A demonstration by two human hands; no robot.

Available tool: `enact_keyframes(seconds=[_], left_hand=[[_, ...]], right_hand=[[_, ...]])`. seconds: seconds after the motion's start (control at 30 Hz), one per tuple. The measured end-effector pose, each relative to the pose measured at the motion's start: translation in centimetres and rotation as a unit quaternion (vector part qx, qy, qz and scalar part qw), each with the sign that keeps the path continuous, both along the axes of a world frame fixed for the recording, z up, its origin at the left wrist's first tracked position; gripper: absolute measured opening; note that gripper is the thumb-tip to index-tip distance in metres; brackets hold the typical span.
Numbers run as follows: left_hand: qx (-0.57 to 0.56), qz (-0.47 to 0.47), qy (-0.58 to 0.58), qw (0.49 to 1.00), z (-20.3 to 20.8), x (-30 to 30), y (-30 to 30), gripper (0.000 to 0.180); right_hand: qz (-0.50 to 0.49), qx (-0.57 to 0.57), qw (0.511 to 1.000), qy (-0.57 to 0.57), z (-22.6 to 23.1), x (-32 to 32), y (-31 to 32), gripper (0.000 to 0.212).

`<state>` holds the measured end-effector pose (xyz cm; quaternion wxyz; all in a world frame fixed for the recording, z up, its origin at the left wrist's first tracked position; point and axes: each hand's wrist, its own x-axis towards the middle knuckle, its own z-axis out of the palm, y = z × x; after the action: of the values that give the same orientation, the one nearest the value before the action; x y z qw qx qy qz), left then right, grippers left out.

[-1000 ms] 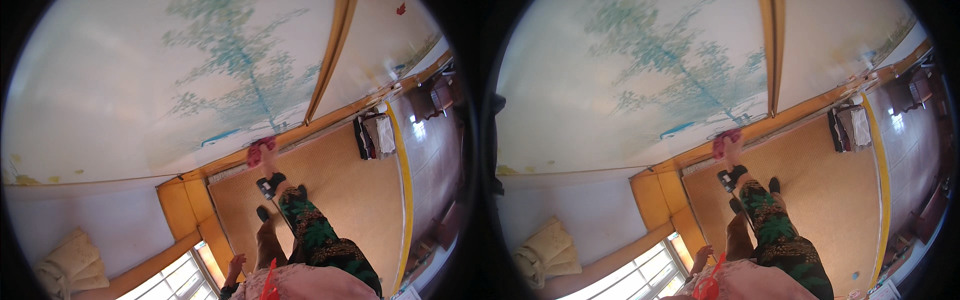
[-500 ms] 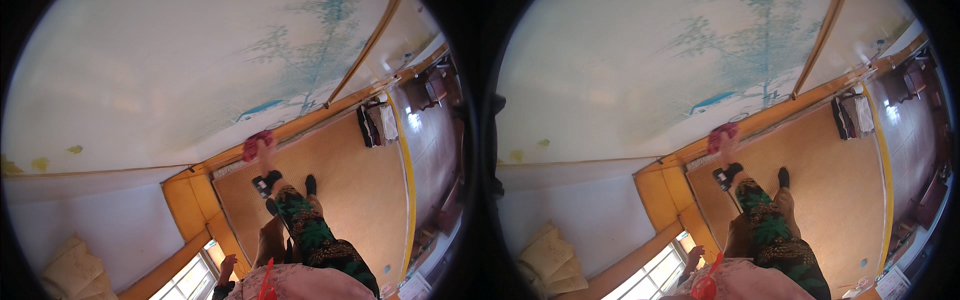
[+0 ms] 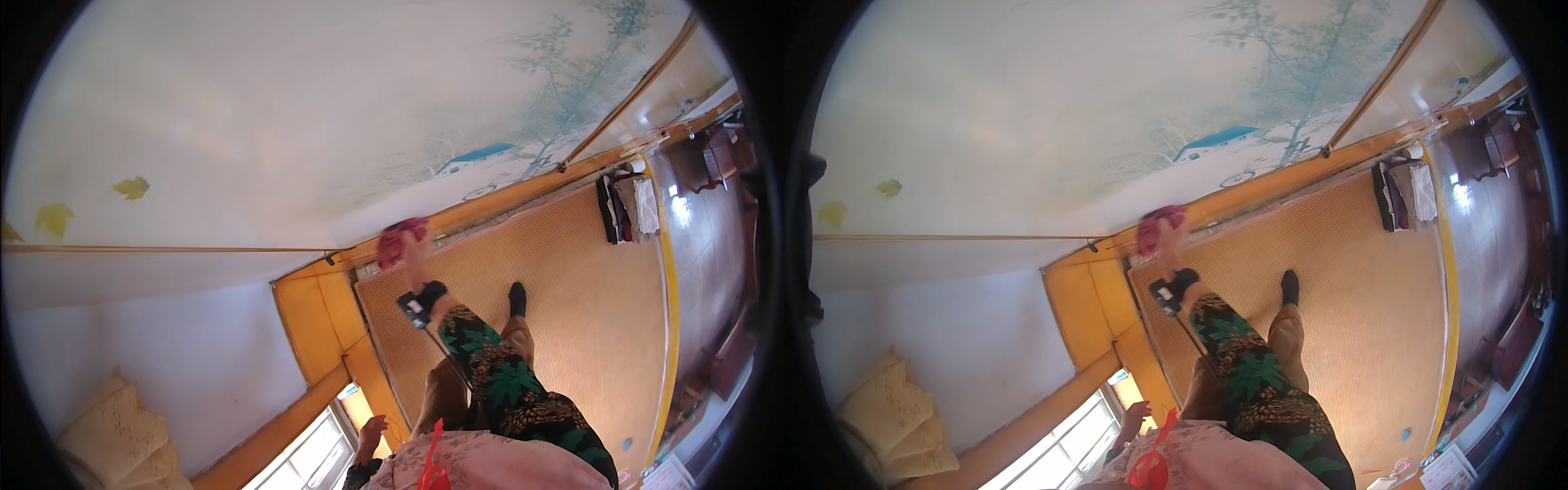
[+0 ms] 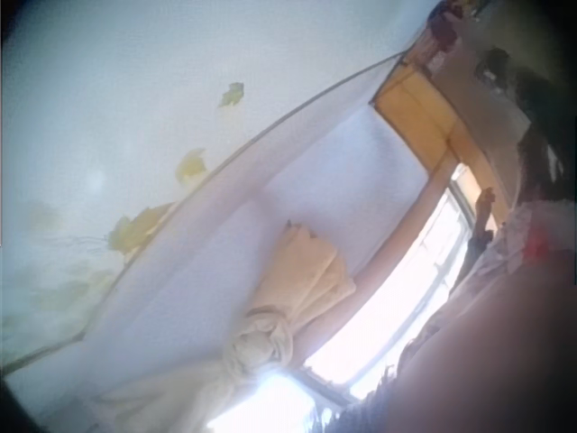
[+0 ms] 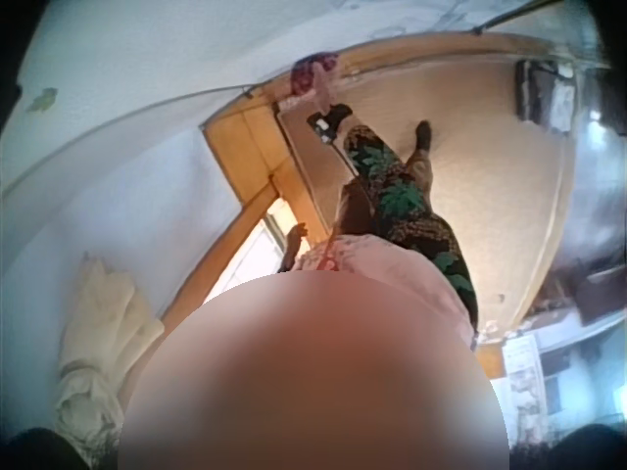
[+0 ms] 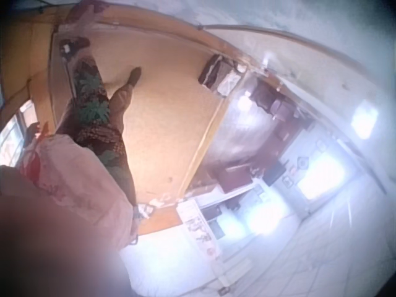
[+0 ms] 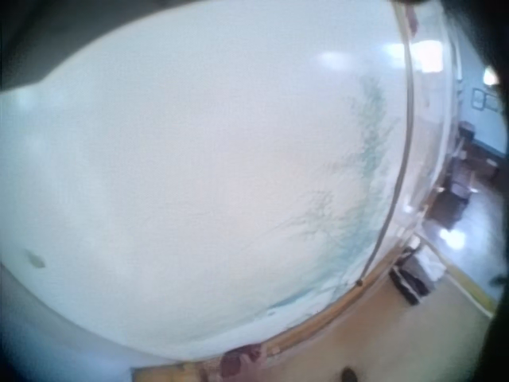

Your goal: The person wipes a yellow wall and ceiling with a pink cloth. They move folded clothes aside to reach the wall, then continue wiping the wall and ceiling surfaces.

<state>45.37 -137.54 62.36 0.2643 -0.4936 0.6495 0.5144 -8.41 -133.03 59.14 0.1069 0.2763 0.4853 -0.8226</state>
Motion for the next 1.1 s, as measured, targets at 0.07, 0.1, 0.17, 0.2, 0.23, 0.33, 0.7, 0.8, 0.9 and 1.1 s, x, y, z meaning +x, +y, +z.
enact_keyframes(seconds=[0.07,0.1,0.17,0.2,0.23,0.33,0.7,0.8,0.9,1.1], left_hand=[[-0.017,0.016,-0.059,0.998,0.0,1.0,-0.3,0.036],[-0.016,0.009,-0.023,1.000,0.0,1.5,-0.2,0.037],[-0.026,-0.004,-0.062,0.998,0.3,2.4,0.2,0.037],[-0.008,-0.002,-0.036,0.999,0.4,2.7,0.6,0.040],[0.011,0.001,-0.048,0.999,0.5,2.9,1.1,0.043],[0.030,-0.010,-0.052,0.998,1.0,2.9,2.4,0.042],[-0.030,-0.003,-0.069,0.997,1.9,2.8,1.5,0.037],[-0.013,0.009,-0.085,0.996,1.7,3.8,2.2,0.041],[0.020,0.030,-0.071,0.997,1.6,4.3,3.0,0.043],[-0.003,0.030,-0.038,0.999,1.9,3.5,2.5,0.035]], right_hand=[[-0.104,-0.070,0.992,0.020,0.0,-1.8,3.4,0.042],[-0.115,0.016,0.993,0.027,-0.3,-2.8,4.0,0.042],[-0.136,0.189,0.972,0.020,-0.9,-3.6,3.8,0.041],[-0.105,0.183,0.977,0.038,-1.1,-3.2,2.5,0.042],[-0.073,0.176,0.981,0.032,-1.3,-2.0,0.5,0.042],[-0.036,0.005,0.999,-0.007,-1.0,2.6,-7.1,0.046],[-0.036,0.074,0.996,-0.045,-3.3,1.7,-5.1,0.040],[0.032,0.231,0.971,-0.048,-4.0,2.7,-7.6,0.039],[0.001,0.002,1.000,-0.003,-3.8,6.7,-14.8,0.050],[0.043,0.037,0.998,-0.018,-3.7,6.1,-13.9,0.049]])
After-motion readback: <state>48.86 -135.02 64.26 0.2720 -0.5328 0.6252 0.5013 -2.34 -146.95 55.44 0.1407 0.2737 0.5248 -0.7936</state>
